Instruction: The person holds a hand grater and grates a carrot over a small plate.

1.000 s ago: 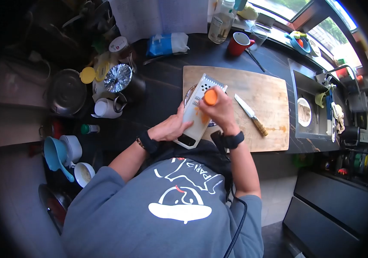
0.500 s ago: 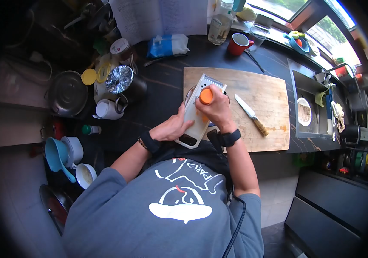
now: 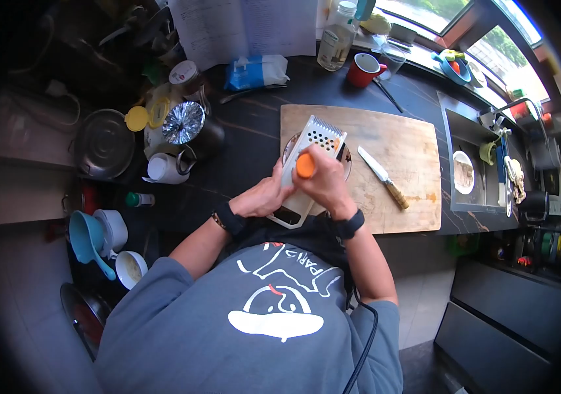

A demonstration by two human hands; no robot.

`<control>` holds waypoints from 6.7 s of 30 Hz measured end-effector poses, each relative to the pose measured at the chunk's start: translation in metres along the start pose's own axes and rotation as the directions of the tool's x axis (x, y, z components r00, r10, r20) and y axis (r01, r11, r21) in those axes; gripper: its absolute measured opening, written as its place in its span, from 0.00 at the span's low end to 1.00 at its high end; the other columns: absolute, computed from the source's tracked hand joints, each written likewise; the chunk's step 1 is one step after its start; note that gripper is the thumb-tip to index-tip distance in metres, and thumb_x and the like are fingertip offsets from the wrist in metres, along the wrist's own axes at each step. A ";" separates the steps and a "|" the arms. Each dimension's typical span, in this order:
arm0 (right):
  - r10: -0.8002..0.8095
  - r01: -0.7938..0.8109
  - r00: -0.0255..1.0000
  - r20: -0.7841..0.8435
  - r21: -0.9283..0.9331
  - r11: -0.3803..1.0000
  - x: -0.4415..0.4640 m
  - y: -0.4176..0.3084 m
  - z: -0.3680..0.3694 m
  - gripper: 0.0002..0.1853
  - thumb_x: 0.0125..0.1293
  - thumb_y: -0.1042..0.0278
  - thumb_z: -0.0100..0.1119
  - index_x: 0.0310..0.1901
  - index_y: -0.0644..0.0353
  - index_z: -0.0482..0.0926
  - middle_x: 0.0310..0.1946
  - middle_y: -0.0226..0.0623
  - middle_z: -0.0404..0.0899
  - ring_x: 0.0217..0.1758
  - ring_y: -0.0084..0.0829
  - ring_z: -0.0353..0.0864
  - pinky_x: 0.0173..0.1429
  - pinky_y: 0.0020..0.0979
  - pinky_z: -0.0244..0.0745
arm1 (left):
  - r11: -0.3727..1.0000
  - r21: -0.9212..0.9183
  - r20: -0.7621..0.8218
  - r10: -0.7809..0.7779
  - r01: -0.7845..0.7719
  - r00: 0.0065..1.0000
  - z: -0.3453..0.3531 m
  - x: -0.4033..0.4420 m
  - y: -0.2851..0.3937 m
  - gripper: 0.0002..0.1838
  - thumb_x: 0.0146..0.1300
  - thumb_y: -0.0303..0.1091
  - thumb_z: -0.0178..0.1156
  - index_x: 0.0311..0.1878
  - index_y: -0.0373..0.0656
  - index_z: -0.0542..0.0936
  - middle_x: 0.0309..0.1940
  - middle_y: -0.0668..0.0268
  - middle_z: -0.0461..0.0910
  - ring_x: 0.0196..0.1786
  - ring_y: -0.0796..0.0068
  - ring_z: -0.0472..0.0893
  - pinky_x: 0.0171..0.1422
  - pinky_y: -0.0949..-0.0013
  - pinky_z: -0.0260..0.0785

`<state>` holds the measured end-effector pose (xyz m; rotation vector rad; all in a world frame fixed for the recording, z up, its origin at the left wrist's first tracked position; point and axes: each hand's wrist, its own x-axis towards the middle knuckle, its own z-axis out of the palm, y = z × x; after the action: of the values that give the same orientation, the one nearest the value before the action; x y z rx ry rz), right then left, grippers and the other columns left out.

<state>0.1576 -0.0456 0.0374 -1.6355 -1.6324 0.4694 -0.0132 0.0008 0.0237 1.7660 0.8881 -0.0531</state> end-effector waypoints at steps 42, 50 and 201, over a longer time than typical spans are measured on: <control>0.178 -0.180 0.984 0.027 0.195 0.964 0.008 0.017 -0.040 0.23 0.55 0.64 0.74 0.47 0.62 0.73 0.38 0.41 0.82 0.41 0.33 0.83 0.47 0.32 0.78 | 0.997 -0.052 -0.080 0.055 -0.059 0.995 0.016 0.008 -0.009 0.41 0.72 0.38 0.49 0.72 0.26 0.35 0.56 0.34 0.73 0.59 0.42 0.77 0.63 0.57 0.69; 0.002 -0.006 0.976 -0.218 -0.020 1.000 -0.011 0.017 -0.003 0.25 0.57 0.60 0.70 0.49 0.63 0.70 0.39 0.50 0.80 0.42 0.52 0.82 0.44 0.44 0.78 | 0.997 -0.052 -0.072 0.057 -0.061 0.996 0.013 0.007 -0.009 0.41 0.72 0.38 0.48 0.72 0.30 0.34 0.55 0.34 0.73 0.57 0.40 0.77 0.63 0.55 0.69; 0.099 -0.092 0.980 -0.170 0.048 0.995 0.002 0.025 -0.001 0.23 0.54 0.65 0.69 0.50 0.60 0.71 0.36 0.54 0.80 0.42 0.55 0.82 0.46 0.42 0.78 | 0.880 -0.461 -0.178 0.034 -0.114 0.983 0.026 0.017 -0.037 0.22 0.74 0.49 0.50 0.41 0.35 0.75 0.19 0.68 0.74 0.18 0.81 0.70 0.21 0.73 0.62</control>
<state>0.1756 -0.0411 0.0209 -1.6814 -1.4140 0.3942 -0.0126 -0.0081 -0.0237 1.3546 0.8633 0.3409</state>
